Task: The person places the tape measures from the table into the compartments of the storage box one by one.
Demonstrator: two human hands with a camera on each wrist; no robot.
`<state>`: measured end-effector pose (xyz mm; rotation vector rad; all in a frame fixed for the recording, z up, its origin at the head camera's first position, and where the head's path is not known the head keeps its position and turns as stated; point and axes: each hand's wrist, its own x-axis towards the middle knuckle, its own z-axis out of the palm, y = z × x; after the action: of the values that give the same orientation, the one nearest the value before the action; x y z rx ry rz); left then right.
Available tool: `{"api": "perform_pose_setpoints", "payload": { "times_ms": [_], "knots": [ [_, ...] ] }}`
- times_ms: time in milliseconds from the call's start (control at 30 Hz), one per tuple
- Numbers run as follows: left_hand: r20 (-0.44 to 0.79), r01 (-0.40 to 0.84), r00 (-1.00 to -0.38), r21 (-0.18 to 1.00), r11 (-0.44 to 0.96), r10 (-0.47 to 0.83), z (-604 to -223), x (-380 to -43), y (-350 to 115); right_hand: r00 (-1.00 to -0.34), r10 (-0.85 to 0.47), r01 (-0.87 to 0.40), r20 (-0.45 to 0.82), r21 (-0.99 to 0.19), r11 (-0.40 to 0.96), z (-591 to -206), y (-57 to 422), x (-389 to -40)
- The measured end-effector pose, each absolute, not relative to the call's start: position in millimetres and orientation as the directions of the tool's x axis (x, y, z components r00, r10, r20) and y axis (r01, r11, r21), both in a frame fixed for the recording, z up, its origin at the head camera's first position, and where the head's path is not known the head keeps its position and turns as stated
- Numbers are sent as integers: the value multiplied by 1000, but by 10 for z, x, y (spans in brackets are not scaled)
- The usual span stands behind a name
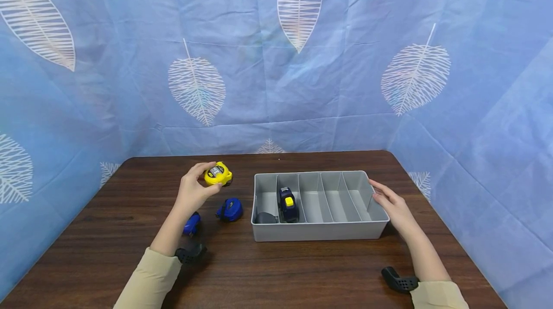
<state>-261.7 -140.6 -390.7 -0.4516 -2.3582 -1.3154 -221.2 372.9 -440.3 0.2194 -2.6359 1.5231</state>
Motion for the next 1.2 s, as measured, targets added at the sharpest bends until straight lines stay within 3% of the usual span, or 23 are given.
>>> {"api": "perform_pose_setpoints", "payload": {
  "times_ms": [1200],
  "knots": [
    [504,516,-851,755,404,147,-3774,-2493,-922,-985,-86,-172,149,-852,495,-4383,3743,-2207]
  ]
}}
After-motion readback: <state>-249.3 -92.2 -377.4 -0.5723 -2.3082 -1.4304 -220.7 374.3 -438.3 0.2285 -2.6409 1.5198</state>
